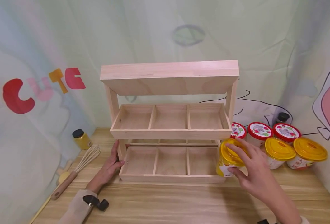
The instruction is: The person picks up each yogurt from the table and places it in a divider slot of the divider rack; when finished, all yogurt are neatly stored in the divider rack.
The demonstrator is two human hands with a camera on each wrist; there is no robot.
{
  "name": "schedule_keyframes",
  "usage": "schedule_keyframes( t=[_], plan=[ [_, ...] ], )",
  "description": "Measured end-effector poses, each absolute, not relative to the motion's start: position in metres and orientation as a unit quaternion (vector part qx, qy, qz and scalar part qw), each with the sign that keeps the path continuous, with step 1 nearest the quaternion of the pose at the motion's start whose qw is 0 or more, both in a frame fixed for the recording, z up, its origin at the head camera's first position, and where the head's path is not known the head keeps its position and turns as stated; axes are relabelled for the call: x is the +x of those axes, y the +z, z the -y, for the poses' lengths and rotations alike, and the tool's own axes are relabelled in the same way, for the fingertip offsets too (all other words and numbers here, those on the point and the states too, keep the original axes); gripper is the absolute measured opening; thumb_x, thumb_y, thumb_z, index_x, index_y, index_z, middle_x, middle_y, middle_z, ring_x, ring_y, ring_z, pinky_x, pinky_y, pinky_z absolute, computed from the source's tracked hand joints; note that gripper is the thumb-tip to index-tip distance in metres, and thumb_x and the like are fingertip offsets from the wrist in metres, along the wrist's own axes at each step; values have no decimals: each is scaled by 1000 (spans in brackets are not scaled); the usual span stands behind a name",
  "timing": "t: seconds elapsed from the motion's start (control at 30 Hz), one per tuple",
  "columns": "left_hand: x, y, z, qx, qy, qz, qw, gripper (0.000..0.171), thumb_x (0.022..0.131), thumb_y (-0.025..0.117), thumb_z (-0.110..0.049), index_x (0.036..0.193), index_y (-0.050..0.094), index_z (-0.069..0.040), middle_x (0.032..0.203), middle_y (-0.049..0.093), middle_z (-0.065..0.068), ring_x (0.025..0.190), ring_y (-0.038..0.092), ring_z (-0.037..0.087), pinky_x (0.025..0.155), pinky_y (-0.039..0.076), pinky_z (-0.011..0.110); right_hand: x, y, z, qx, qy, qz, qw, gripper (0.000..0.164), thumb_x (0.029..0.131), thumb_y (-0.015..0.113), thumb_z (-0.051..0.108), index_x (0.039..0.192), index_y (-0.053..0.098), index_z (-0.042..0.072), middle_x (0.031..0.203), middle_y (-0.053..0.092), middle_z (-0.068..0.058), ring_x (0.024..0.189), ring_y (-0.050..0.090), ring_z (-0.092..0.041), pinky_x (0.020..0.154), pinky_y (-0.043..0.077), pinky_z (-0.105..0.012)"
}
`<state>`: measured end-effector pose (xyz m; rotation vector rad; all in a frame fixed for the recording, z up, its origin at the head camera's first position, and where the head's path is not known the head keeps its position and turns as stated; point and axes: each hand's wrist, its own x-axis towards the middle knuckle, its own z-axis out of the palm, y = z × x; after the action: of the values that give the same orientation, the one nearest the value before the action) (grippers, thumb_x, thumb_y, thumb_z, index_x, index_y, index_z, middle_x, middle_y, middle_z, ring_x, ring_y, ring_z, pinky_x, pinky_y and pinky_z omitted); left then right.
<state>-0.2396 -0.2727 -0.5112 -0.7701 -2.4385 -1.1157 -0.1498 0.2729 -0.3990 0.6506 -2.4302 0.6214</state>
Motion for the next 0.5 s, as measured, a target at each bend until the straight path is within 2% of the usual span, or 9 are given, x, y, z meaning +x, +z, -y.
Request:
schedule_keyframes(
  t=[0.27, 0.37, 0.5],
  plan=[
    [-240, -511, 273, -271, -394, 861, 173, 93, 97, 58, -4, 172, 5, -18, 154, 58, 28, 137, 60, 36, 112, 48, 36, -147, -401, -264, 236, 246, 908, 244, 95, 71, 95, 2, 154, 57, 26, 163, 47, -21, 138, 44, -48, 111, 30, -83],
    [-240, -510, 273, -273, -396, 860, 171, 94, 97, 58, -4, 172, 4, -18, 155, 58, 29, 138, 59, 35, 113, 47, 34, -147, -400, -260, 243, 249, 905, 247, 95, 70, 95, 1, 154, 58, 26, 163, 47, -21, 136, 45, -47, 107, 33, -82],
    [-240, -511, 273, -276, -401, 856, 174, 94, 96, 59, -3, 172, 5, -17, 155, 58, 29, 140, 57, 31, 115, 43, 27, -149, -399, -253, 262, 242, 898, 258, 94, 70, 95, 2, 153, 60, 26, 161, 50, -21, 137, 47, -45, 108, 36, -71]
  ],
)
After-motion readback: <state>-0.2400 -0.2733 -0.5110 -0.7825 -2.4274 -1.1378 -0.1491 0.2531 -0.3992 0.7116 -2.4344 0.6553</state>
